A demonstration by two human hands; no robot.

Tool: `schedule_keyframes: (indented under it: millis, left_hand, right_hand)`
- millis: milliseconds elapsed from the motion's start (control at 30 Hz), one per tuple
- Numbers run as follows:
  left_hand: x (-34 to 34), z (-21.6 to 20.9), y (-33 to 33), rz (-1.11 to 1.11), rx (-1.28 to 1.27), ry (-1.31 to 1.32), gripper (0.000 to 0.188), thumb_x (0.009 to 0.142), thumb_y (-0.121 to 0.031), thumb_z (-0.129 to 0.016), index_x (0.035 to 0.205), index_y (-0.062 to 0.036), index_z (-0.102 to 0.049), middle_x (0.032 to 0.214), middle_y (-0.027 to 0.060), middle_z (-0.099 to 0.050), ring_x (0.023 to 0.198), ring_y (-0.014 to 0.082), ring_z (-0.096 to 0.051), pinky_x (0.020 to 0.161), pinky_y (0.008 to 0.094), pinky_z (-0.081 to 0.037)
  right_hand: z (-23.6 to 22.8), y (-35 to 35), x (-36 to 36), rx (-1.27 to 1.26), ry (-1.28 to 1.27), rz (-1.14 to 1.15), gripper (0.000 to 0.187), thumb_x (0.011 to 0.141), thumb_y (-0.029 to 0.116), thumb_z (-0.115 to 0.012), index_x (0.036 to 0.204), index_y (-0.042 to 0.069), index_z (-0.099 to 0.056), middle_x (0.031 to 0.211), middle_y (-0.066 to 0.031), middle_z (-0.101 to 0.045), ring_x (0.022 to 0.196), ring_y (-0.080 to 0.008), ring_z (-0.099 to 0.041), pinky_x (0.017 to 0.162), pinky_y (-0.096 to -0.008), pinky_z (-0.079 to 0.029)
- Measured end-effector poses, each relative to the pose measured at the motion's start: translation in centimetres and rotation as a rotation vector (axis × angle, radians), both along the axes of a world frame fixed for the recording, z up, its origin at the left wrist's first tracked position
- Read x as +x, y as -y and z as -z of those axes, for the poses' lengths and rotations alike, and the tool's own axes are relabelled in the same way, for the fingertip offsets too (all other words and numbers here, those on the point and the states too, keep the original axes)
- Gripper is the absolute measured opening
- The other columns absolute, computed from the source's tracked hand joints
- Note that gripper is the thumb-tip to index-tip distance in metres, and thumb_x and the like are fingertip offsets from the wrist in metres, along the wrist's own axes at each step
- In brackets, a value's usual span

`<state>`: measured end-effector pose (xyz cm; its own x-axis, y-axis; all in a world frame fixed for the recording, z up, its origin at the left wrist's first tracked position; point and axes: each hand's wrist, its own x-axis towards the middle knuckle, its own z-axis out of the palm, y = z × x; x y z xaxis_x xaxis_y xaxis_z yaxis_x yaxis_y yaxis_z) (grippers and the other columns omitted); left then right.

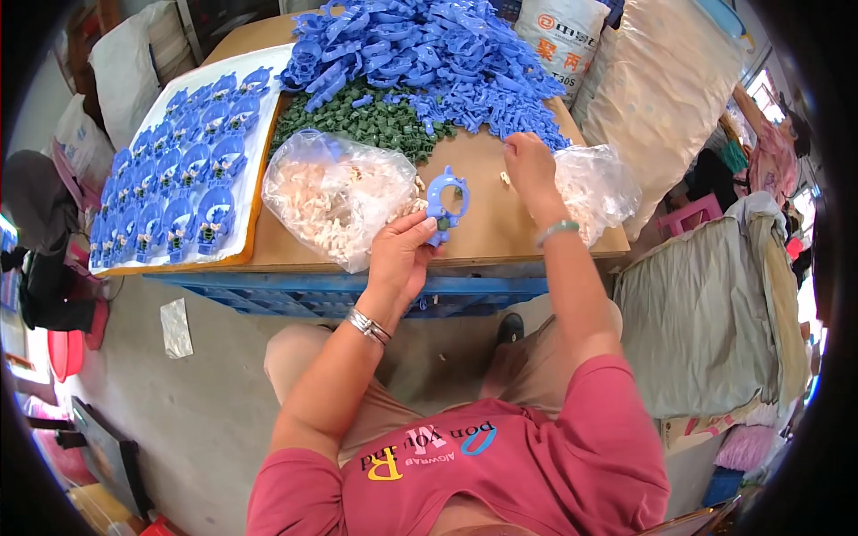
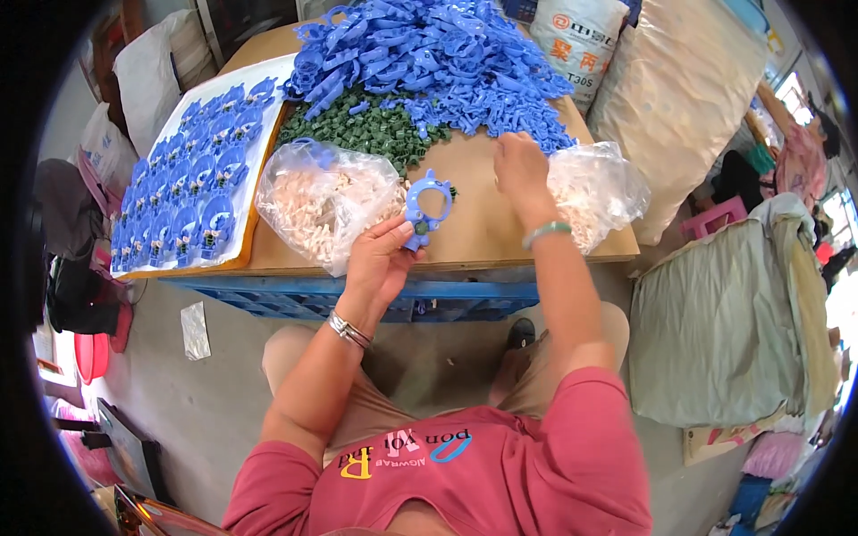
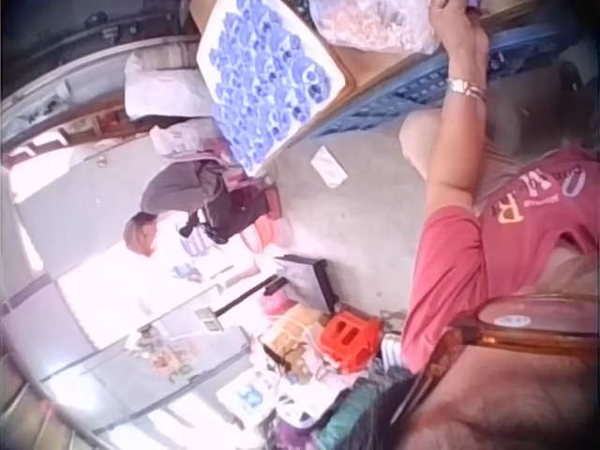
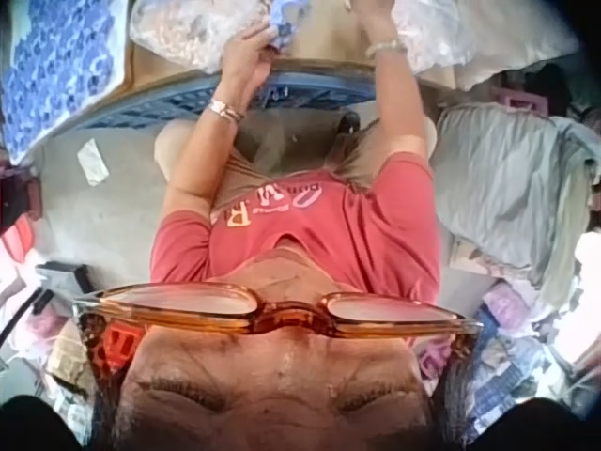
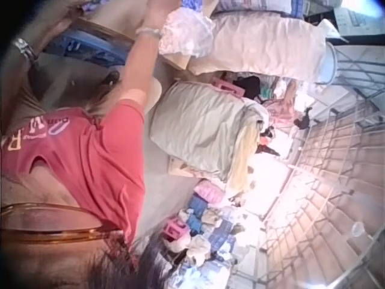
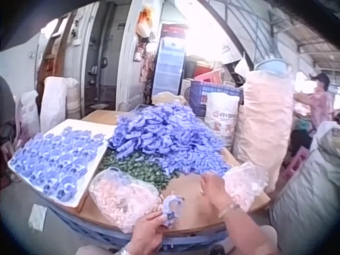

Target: Assembling small plastic bear-shaped toy frames by adding various colorful components and accents.

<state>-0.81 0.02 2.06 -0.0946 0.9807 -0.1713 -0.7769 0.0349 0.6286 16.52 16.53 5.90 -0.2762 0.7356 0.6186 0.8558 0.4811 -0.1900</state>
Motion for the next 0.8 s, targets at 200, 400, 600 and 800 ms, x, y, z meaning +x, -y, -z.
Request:
schedule_keyframes:
  millis: [200,400,600,800]
  left_hand:
    - [-0.2,0.2,-0.3,0.083,-0.024,0.210,0.021,0.079,-0.003,-0.057,0.099,0.0002,-0.054,0.085,0.0088,-0.058,0.071,0.0182,-0.057,0.060,0.0302,-0.048]
    - [-0.4,0.4,-0.5,0.121,-0.016,0.269,0.020,0.080,-0.004,-0.056,0.099,0.0002,-0.053,0.085,0.0098,-0.058,0.072,0.0196,-0.057,0.060,0.0308,-0.049]
    - [-0.2,0.1,-0.6,0.056,-0.056,0.297,0.018,0.080,-0.002,-0.055,0.098,0.0002,-0.052,0.087,0.0109,-0.058,0.077,0.0230,-0.057,0.068,0.0360,-0.052]
    - [-0.2,0.7,-1.0,0.039,0.001,0.397,0.014,0.080,0.002,-0.052,0.094,0.0009,-0.052,0.091,0.0132,-0.057,0.085,0.0276,-0.058,0.079,0.0464,-0.050]
  right_hand:
    - [-0.3,-3.6,-0.2,-0.219,0.503,0.241,0.016,0.074,0.011,-0.050,0.079,0.005,-0.064,0.089,-0.0182,-0.060,0.080,-0.0325,-0.061,0.068,-0.0406,-0.050]
    - [0.0,-5.8,0.5,-0.179,0.403,0.183,0.012,0.071,0.008,-0.052,0.074,0.001,-0.061,0.079,-0.0208,-0.061,0.076,-0.0358,-0.060,0.065,-0.0416,-0.050]
    - [-1.9,-4.8,0.3,-0.113,0.392,0.259,0.019,0.071,0.013,-0.055,0.083,0.002,-0.063,0.086,-0.0207,-0.061,0.076,-0.0346,-0.060,0.067,-0.0417,-0.049]
    - [-3.9,4.6,-0.7,-0.580,-0.638,-0.238,0.023,0.075,0.006,-0.055,0.095,0.001,-0.063,0.066,-0.0007,-0.056,0.053,-0.0057,-0.047,0.048,-0.0203,-0.038]
